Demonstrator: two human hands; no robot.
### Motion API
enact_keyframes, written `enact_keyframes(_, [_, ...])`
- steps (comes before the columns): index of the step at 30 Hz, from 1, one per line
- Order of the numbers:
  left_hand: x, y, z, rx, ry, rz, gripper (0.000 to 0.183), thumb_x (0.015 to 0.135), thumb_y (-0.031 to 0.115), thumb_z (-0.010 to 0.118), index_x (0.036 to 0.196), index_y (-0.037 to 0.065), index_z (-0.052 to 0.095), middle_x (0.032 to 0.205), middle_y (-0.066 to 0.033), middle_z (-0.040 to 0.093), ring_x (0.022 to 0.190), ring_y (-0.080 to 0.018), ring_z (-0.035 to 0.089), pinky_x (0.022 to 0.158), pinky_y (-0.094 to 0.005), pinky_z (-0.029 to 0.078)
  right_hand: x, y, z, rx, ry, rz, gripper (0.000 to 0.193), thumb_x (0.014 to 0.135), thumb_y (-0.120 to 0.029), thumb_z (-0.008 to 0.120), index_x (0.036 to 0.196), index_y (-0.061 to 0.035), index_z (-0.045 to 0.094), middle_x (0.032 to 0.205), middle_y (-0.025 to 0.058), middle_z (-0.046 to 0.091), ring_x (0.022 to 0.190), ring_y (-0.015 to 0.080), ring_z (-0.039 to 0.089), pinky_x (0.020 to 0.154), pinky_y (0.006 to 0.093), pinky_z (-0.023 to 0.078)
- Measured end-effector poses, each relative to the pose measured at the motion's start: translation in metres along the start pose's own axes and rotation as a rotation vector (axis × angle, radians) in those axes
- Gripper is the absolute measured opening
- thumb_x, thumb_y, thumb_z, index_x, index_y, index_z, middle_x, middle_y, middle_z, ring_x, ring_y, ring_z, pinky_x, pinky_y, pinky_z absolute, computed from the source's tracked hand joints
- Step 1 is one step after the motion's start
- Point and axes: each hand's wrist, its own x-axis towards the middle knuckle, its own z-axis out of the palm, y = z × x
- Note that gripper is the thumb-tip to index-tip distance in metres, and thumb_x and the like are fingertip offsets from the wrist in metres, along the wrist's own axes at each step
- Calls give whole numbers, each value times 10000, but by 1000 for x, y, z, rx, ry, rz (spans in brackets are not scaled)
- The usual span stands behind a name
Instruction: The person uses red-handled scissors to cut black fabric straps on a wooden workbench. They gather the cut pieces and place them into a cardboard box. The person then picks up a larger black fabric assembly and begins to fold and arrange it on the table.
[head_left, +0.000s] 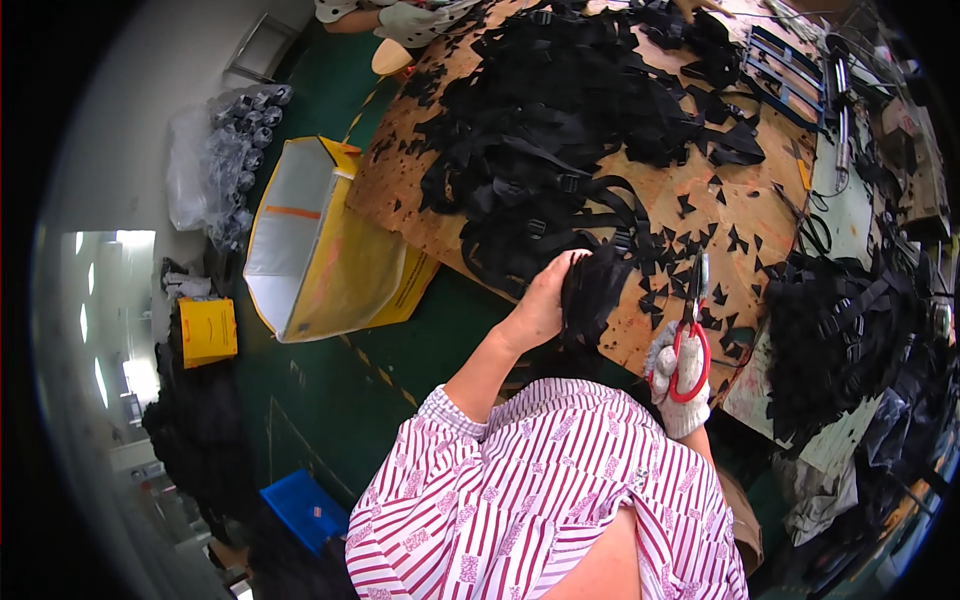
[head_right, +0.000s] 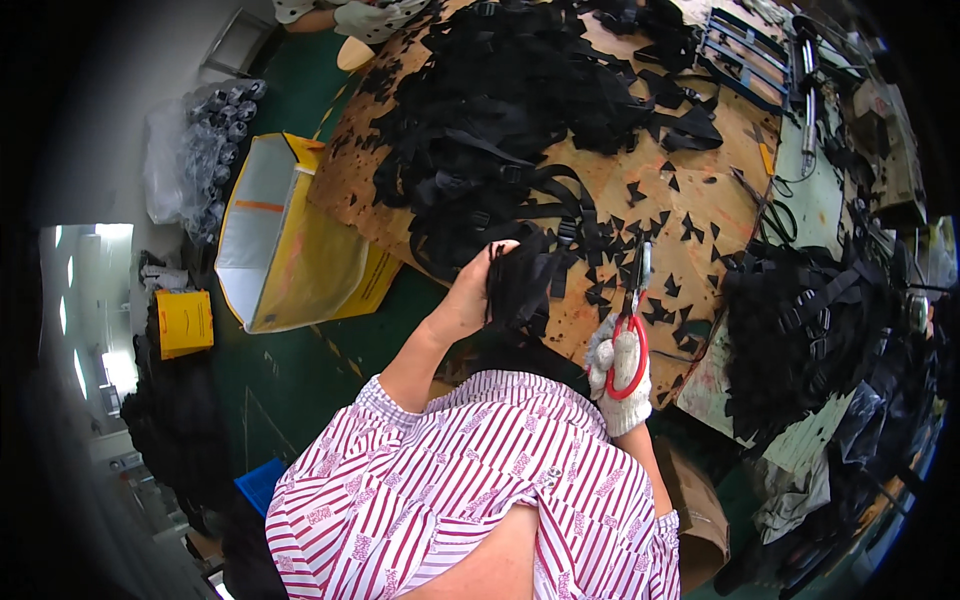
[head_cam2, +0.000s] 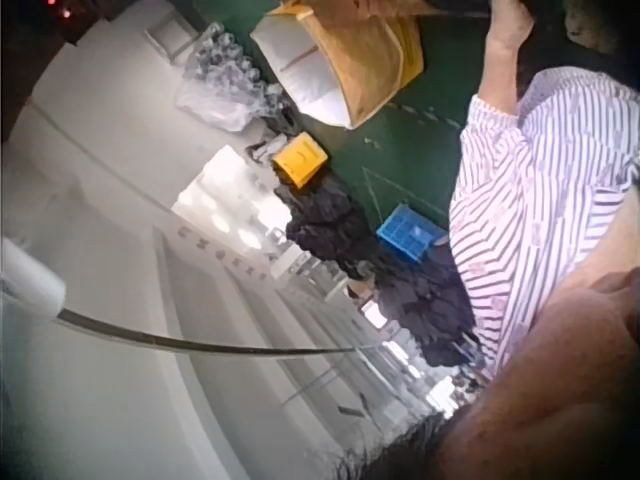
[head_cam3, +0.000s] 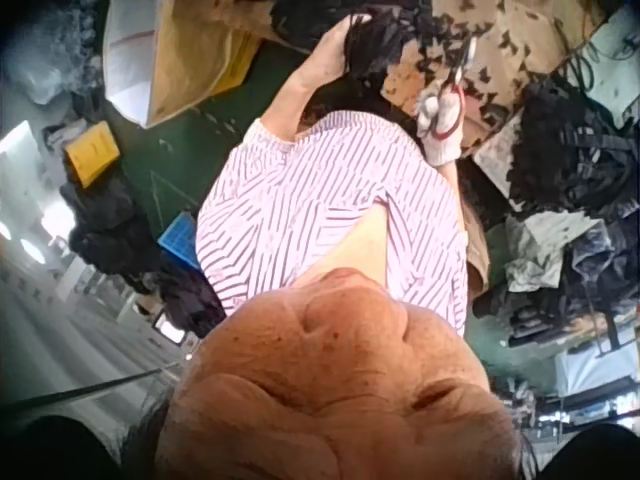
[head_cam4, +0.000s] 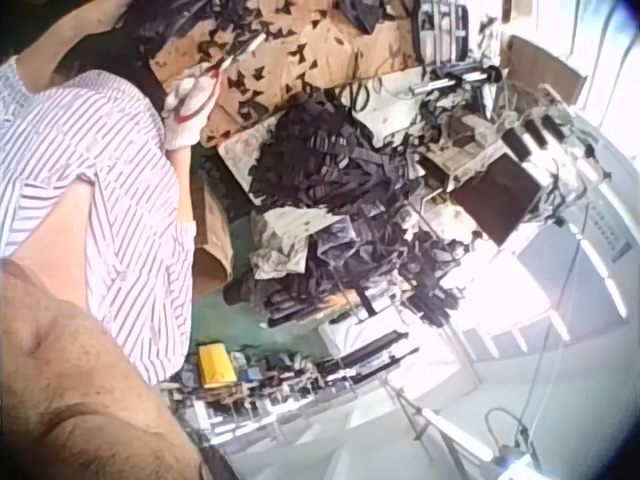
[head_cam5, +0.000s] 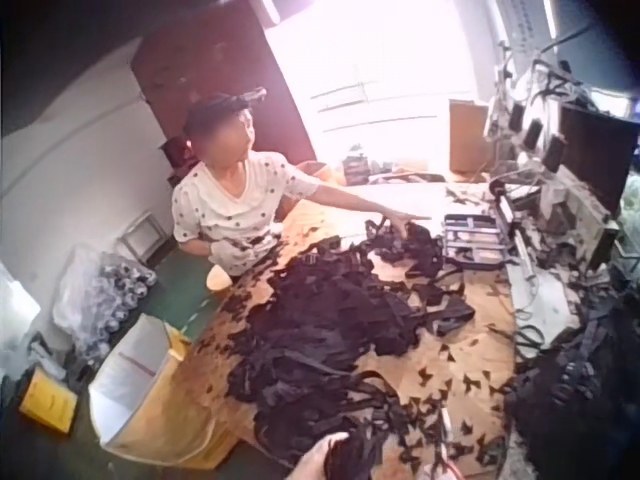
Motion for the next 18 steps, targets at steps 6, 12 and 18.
enact_keyframes(6, [-26,40,-19,909,208,468,548,694,-60,677,1183,24,445,1056,-57,545,951,-168,554,859,-299,461,2,-11,14,-128,24,17,393,867,-411,580,1024,-68,469,587,-35,452,382,74,390,368,198,324])
enact_keyframes(12, [-51,91,-46,655,692,528,278,837,72,594,1088,13,491,1053,-76,552,984,-189,547,902,-323,432,4,-12,16,-154,17,63,417,846,-437,599,999,-75,460,593,-35,451,380,69,392,374,195,335])
enact_keyframes(18, [-56,119,-113,-196,610,764,202,865,66,582,1053,69,509,873,-10,528,790,-117,517,847,-317,431,7,-5,7,-86,-16,40,439,846,-440,607,1018,-64,460,587,-36,455,384,74,402,384,194,341])
